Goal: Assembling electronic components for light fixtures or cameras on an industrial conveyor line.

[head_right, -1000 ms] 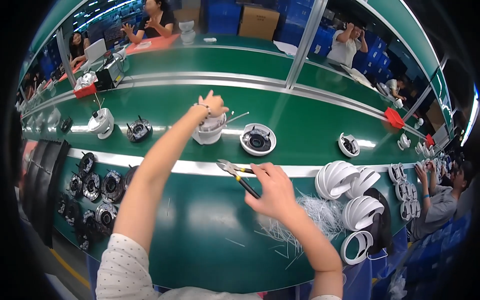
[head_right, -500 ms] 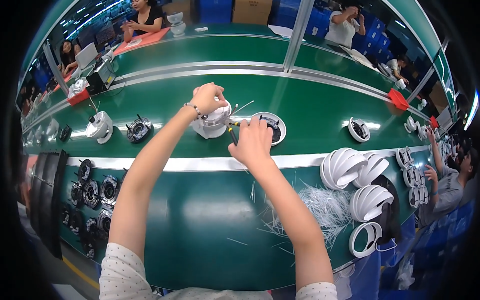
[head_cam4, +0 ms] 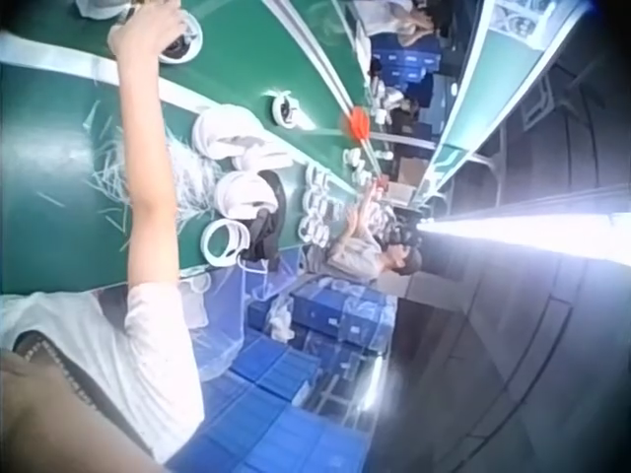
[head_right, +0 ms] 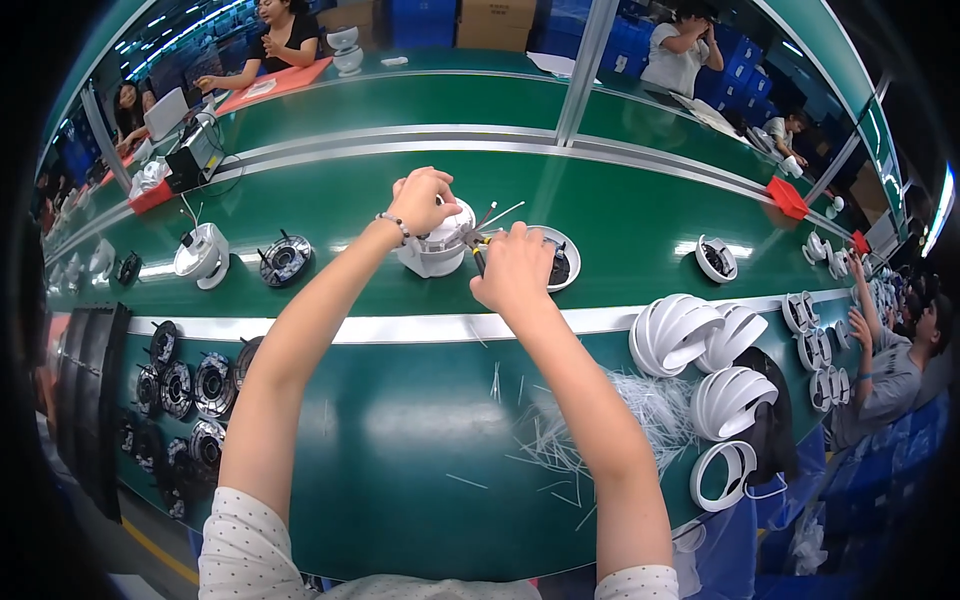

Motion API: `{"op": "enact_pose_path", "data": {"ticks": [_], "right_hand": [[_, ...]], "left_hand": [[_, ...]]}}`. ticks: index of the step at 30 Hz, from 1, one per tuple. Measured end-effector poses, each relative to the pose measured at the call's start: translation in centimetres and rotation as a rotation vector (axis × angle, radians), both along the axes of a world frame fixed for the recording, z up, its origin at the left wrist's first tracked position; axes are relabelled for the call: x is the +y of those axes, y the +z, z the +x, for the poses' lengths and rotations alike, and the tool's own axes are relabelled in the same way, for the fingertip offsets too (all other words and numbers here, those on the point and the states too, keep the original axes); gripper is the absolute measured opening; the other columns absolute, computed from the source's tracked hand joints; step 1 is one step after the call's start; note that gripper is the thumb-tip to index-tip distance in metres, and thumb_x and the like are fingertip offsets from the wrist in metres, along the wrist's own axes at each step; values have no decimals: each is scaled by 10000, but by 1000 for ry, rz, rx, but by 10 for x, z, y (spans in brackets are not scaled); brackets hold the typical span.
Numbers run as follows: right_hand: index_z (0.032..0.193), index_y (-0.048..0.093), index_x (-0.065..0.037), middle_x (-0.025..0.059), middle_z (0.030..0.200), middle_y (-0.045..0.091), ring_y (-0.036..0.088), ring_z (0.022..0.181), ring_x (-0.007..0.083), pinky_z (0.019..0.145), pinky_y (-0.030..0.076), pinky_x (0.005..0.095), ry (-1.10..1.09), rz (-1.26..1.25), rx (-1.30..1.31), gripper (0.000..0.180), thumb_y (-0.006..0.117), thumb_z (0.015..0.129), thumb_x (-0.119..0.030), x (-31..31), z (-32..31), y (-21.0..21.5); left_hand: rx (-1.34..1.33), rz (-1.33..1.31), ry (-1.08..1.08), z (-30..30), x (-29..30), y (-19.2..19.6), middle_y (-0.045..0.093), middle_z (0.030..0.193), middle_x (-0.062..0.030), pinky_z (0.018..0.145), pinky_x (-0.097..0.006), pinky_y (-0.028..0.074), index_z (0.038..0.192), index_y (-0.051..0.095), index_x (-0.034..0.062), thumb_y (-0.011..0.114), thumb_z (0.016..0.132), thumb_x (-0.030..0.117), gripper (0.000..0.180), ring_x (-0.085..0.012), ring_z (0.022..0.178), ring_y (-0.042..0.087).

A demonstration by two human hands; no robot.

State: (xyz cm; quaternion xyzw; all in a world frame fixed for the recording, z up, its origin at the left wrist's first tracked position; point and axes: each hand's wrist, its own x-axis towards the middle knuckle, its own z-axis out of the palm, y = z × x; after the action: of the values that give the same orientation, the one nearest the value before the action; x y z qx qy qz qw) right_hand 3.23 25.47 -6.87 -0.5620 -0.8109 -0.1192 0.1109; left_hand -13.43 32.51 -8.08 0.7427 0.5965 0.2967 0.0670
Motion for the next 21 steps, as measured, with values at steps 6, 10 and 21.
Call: {"op": "enact_pose_path", "data": {"ticks": [6, 10, 21], "right_hand": [[820, 598, -6, 124, 846, 520, 558, 770, 277, 628, 471, 373, -15, 19, 31, 340, 666, 546, -194, 9, 7, -6], [715, 600, -8, 140, 807, 549, 600, 688, 281, 597, 499, 359, 30, -27, 93, 213, 659, 548, -126, 7, 21, -4], [1056, 548, 17, 99, 907, 539, 504, 661, 152, 554, 409, 234, 427, 319, 772, 532, 647, 537, -47, -76, 81, 46]], "left_hand": [[21, 20, -13, 17, 2, 0, 563, 1085, -57, 877, -466, 292, 633, 664, 115, 683, 631, 199, 86, -227, 1113, 423], [-5, -38, -20, 24, 5, 2, 549, 1109, -59, 891, -463, 273, 637, 664, 116, 676, 638, 199, 84, -225, 1134, 401], [-591, -173, -592, 64, -83, 10, 635, 697, -109, 655, -275, 474, 893, 599, -11, 583, 782, 206, 244, -115, 612, 608]]}}
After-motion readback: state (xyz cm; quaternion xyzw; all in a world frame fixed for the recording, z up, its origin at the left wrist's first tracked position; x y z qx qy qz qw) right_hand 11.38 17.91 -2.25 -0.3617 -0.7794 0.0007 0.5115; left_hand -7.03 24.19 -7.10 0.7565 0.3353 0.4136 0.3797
